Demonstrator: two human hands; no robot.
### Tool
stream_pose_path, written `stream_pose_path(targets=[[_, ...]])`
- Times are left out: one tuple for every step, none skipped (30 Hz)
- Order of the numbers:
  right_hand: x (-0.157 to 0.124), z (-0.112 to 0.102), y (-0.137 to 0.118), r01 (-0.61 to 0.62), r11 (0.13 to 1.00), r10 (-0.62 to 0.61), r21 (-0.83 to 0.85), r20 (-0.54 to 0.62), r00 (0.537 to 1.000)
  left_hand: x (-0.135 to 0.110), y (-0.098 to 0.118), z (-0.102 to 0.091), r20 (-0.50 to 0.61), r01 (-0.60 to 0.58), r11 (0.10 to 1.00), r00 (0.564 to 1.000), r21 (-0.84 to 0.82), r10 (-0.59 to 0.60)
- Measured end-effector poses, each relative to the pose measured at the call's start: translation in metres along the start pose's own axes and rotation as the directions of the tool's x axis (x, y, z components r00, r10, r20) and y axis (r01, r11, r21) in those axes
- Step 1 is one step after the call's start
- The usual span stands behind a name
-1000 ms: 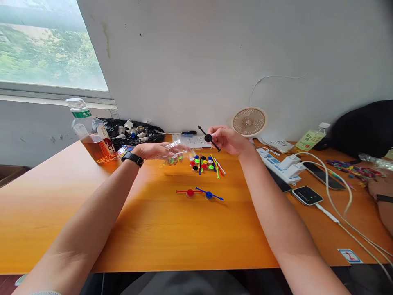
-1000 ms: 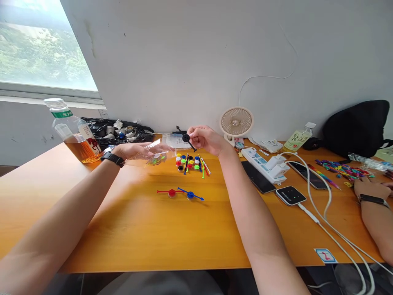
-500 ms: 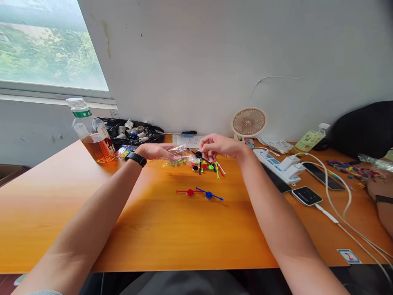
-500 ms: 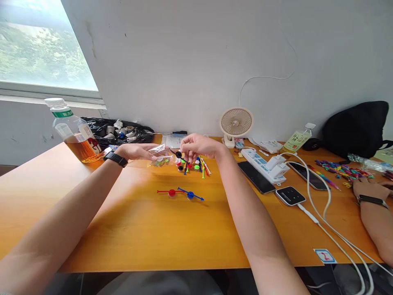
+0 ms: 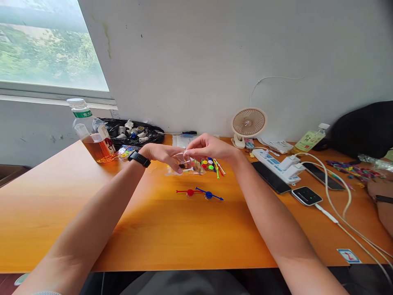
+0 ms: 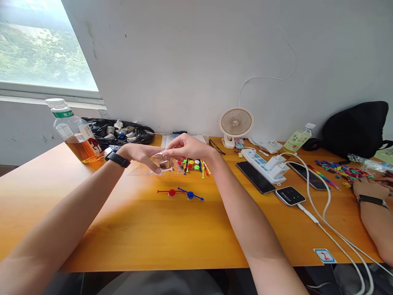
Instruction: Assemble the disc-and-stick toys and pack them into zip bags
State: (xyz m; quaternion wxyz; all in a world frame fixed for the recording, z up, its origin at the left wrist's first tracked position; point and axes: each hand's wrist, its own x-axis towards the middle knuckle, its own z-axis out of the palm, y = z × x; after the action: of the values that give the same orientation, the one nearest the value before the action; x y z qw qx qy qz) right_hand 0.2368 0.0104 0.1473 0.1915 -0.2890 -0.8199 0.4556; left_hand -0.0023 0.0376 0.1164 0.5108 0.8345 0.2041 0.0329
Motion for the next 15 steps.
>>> stream_pose_path(targets=[[-0.002, -0.001, -0.002, 0.023, 0.999, -0.023, -0.027, -0.002, 1.0, 0.0, -0.002, 0.0, -0.003, -0.013, 1.0, 1.0, -0.003, 0.013], [-0.004, -0.004, -0.004, 0.039, 0.998, -0.039, -0.051, -0.004, 0.999, 0.0, -0.004, -0.001, -0.009, -0.025, 1.0, 1.0, -0.007, 0.025], [-0.007, -0.006, -0.005, 0.048, 0.996, -0.048, -0.075, -0.001, 0.999, 0.0, -0.005, -0.001, -0.023, -0.038, 0.999, 0.999, -0.013, 0.038], [-0.009, -0.009, -0.007, 0.051, 0.993, -0.051, -0.104, 0.006, 0.999, 0.001, -0.006, -0.001, -0.05, -0.054, 0.998, 0.997, -0.021, 0.053], [-0.011, -0.012, -0.008, 0.053, 0.989, -0.052, -0.141, 0.011, 0.999, 0.002, -0.007, -0.001, -0.093, -0.072, 0.997, 0.993, -0.03, 0.069], [-0.012, -0.014, -0.009, 0.057, 0.98, -0.057, -0.19, 0.006, 0.998, 0.003, -0.006, -0.001, -0.149, -0.094, 0.995, 0.985, -0.039, 0.087], [-0.013, -0.015, -0.009, 0.062, 0.967, -0.07, -0.249, -0.024, 0.997, 0.005, -0.006, 0.0, -0.207, -0.117, 0.992, 0.973, -0.049, 0.104], [-0.013, -0.015, -0.01, 0.063, 0.948, -0.091, -0.313, -0.075, 0.993, 0.006, -0.005, 0.0, -0.257, -0.142, 0.988, 0.959, -0.057, 0.122], [-0.012, -0.014, -0.01, 0.062, 0.926, -0.123, -0.372, -0.142, 0.982, 0.007, -0.003, 0.001, -0.29, -0.164, 0.984, 0.947, -0.063, 0.139], [-0.011, -0.012, -0.011, 0.064, 0.905, -0.165, -0.421, -0.208, 0.964, 0.008, -0.003, 0.0, -0.304, -0.18, 0.981, 0.941, -0.068, 0.152], [-0.01, -0.01, -0.012, 0.076, 0.887, -0.213, -0.455, -0.258, 0.942, 0.008, -0.002, 0.0, -0.306, -0.195, 0.978, 0.938, -0.075, 0.163], [-0.008, -0.007, -0.013, 0.104, 0.873, -0.268, -0.476, -0.291, 0.918, 0.008, -0.002, -0.001, -0.306, -0.213, 0.973, 0.935, -0.085, 0.178], [-0.007, -0.005, -0.014, 0.146, 0.862, -0.326, -0.485, -0.31, 0.893, 0.008, -0.004, -0.002, -0.305, -0.234, 0.967, 0.933, -0.102, 0.194], [-0.005, -0.003, -0.015, 0.193, 0.85, -0.381, -0.49, -0.321, 0.867, 0.007, -0.006, -0.003, -0.303, -0.257, 0.958, 0.93, -0.129, 0.208], [-0.005, -0.001, -0.016, 0.231, 0.838, -0.429, -0.494, -0.337, 0.838, 0.006, -0.008, -0.005, -0.301, -0.277, 0.947, 0.928, -0.161, 0.22]])
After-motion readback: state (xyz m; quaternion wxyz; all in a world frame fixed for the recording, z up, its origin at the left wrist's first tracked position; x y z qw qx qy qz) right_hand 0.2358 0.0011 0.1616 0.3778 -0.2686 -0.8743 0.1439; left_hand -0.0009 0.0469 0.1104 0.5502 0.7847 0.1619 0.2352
